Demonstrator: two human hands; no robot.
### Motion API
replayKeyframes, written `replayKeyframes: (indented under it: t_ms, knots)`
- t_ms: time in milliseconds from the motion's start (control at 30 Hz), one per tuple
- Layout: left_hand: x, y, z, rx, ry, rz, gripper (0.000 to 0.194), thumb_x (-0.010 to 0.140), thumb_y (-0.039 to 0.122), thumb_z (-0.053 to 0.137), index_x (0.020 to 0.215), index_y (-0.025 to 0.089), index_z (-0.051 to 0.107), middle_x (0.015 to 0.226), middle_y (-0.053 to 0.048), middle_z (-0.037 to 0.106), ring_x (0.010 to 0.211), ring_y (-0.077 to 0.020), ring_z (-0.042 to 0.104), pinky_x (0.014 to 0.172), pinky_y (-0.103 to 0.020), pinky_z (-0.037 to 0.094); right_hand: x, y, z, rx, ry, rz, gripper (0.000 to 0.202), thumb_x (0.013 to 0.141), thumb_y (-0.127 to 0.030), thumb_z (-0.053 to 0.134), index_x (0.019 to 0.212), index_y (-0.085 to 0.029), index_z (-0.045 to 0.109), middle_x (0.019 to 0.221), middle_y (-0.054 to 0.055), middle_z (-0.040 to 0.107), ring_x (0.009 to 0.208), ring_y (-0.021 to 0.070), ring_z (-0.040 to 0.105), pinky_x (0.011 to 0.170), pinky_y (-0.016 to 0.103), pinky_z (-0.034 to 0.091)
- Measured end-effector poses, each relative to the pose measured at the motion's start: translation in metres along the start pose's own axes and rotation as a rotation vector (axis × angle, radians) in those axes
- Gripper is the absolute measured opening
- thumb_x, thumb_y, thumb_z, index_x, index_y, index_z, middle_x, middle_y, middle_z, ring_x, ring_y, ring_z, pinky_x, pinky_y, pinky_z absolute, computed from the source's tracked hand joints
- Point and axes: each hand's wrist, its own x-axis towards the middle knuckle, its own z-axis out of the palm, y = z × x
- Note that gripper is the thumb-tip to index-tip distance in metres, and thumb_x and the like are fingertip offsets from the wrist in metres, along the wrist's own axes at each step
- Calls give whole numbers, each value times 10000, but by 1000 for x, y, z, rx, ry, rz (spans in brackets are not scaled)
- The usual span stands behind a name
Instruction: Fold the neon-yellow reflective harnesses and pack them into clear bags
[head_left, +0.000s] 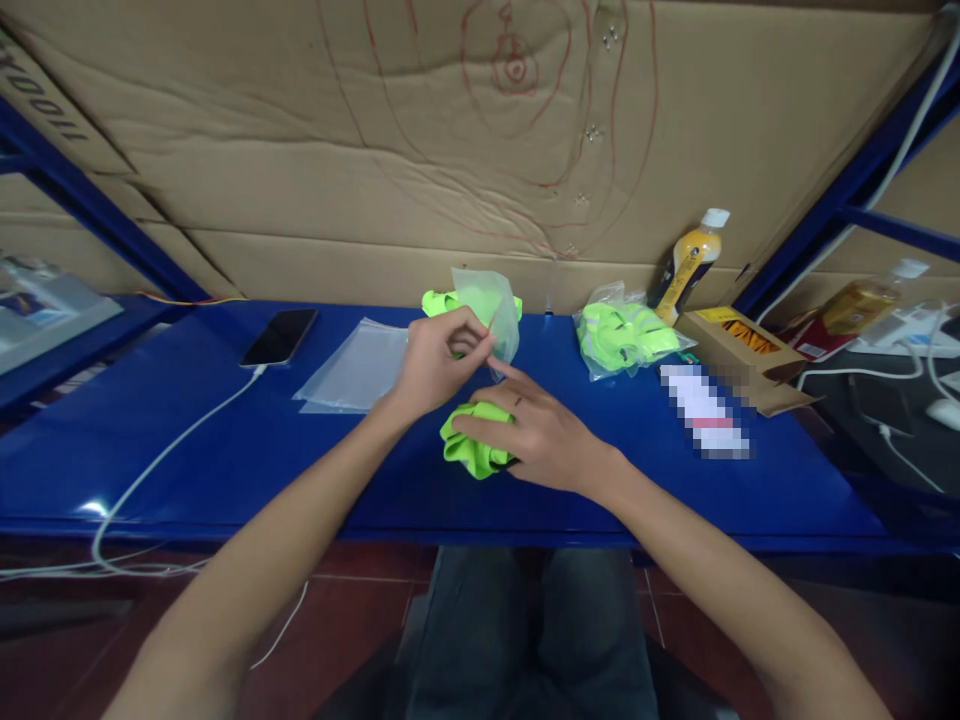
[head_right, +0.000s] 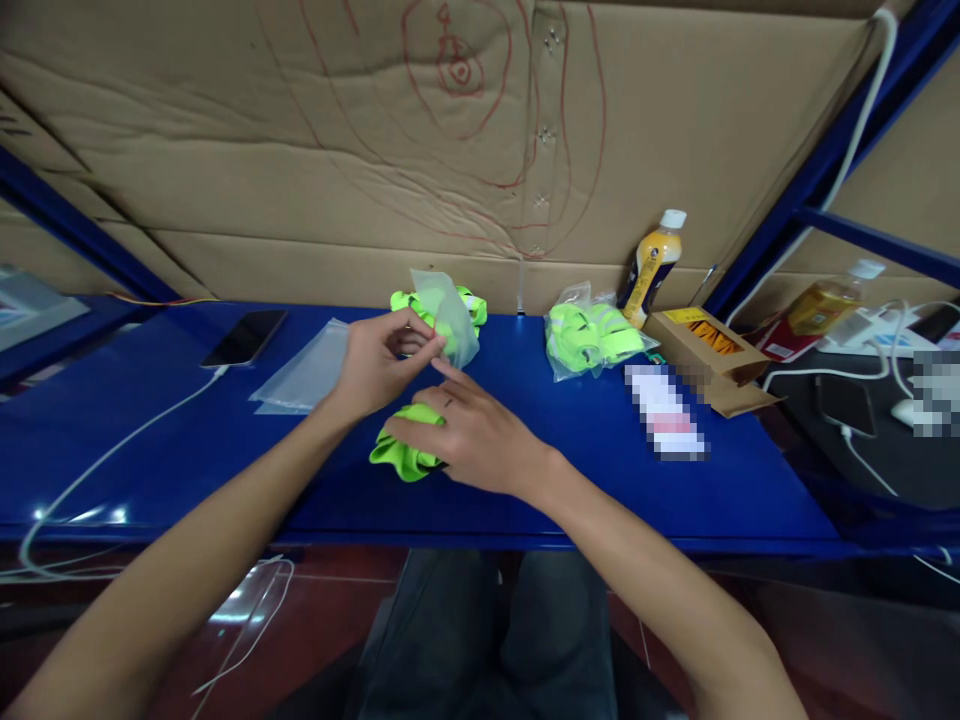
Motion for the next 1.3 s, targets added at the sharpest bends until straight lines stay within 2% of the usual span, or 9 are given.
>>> replayKeyframes:
  t_ms: [133,267,433,533,600,800,1000,1133,1300]
  knots:
    - [1,0,-6,-78,-275,-13,163,941,346,786,939,190,739,818,-31,801,742,-190,803,686,-267,640,1,-2,6,68,10,60,504,917,-69,662,1390,-235,718,1185,94,742,1173,255,732,1354,617,410]
    - [1,2,-8,6,-290,40,124,924,297,772,897,183,729,767,-15,773,683,-164,784,641,-233,613,-7,12,8,150,27,199,492,911,-129,738,1388,-252,723,1244,96,771,1249,270,739,1359,622,374]
    - [-1,5,-5,165,5,183,65,847,225,735,843,193,679,747,-1,750,644,-146,749,635,-240,625,-8,20,0,218,-46,375,447,917,-180,797,1359,-220,748,1283,113,786,1232,288,758,1302,587,405]
    - [-6,11,-1,386,257,345,52,831,189,694,822,205,646,704,19,701,595,-127,685,601,-239,592,-5,19,-4,176,-91,387,467,902,-137,798,1360,-212,750,1239,122,789,1223,296,756,1295,589,389]
    - [-10,17,1,459,309,436,62,839,163,671,832,209,632,699,27,682,579,-117,658,594,-235,578,-4,16,-3,126,-101,367,472,895,-116,790,1353,-227,755,1227,129,783,1216,311,753,1277,617,398]
    - [-14,33,0,257,-36,435,79,902,143,673,950,205,663,752,32,702,607,-111,676,588,-219,567,-6,11,6,148,-69,221,374,946,-155,745,1311,-233,767,1210,131,790,1193,293,754,1182,537,533]
    - [-7,33,-17,310,-57,485,88,927,137,636,928,208,689,785,5,706,664,-146,647,645,-292,532,-5,14,6,404,47,314,315,983,-264,766,1295,-226,778,1254,120,808,1171,272,782,1007,408,623]
    - [3,35,-34,409,-185,428,375,913,204,662,1285,225,705,1268,-108,763,1171,-298,717,1038,-497,591,-1,19,-7,707,208,537,468,839,-440,941,1226,-222,791,1207,70,834,1109,253,791,1018,383,615]
    - [7,20,-40,512,-474,356,826,924,238,710,1696,287,421,1803,-151,378,1676,-407,331,1351,-689,321,-2,33,-11,953,315,877,522,588,-411,1067,1001,-225,807,986,2,814,926,232,744,885,384,625]
